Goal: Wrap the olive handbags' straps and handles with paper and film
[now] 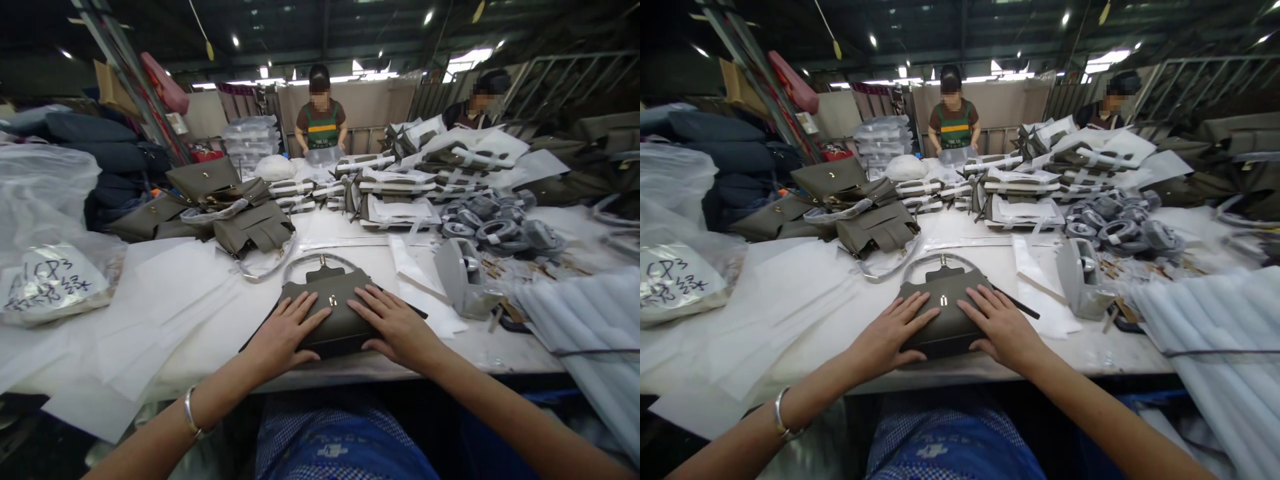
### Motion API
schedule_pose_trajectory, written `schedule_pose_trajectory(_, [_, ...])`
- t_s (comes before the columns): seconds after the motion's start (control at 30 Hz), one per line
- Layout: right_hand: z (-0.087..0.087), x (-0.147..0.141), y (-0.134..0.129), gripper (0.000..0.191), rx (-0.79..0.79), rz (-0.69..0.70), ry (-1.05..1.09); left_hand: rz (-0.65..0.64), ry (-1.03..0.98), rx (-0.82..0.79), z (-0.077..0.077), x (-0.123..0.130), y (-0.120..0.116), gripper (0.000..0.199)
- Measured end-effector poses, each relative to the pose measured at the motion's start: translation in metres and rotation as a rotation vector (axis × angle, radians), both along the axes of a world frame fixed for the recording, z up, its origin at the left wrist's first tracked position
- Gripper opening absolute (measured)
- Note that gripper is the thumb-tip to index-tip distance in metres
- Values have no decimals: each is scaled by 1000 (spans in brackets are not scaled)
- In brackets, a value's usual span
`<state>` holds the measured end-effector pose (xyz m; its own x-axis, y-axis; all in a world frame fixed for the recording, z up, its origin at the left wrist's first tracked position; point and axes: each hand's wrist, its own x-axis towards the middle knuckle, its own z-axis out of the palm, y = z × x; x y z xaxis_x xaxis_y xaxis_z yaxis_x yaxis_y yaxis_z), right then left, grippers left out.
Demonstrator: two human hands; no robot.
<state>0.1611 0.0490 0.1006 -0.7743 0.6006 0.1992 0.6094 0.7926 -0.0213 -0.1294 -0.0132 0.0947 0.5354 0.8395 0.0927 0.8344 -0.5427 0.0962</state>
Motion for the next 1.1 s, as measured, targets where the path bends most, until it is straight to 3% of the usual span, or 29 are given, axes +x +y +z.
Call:
schedule_pose_trajectory(0.13, [-6,0,12,90,-23,56,-12,-11,31,57,-7,10,4,92])
schedule_pose_trajectory(0.27, [-43,3,9,67,70,78,-29,-19,52,80,-42,10,-3,68])
schedule_pose_trajectory(0.37, [-68,6,-2,64,97,62,-2,-19,38,70,-63,8,-11,68])
schedule_pose_trajectory(0.43, [-73,8,-9,65,49,61,5,1,15,27,-66,9,-17,71])
schedule_pose_trajectory(0.57, [-68,14,-12,70,34,132,28,29,-82,-44,-56,23,-28,76])
schedule_pose_trajectory(0.67, [-61,5,6,54,76,224,77,81,-127,16,-56,34,-31,70])
schedule_pose_trajectory(0.77, [-43,-35,25,24,0,375,153,133,-134,98,-64,38,-31,60])
schedule_pose_trajectory(0.93, [-9,-164,31,29,-226,512,261,154,-106,203,-72,37,-35,44])
schedule_pose_trajectory(1.1, [-13,-301,41,33,-239,627,292,190,7,311,-66,33,-37,48])
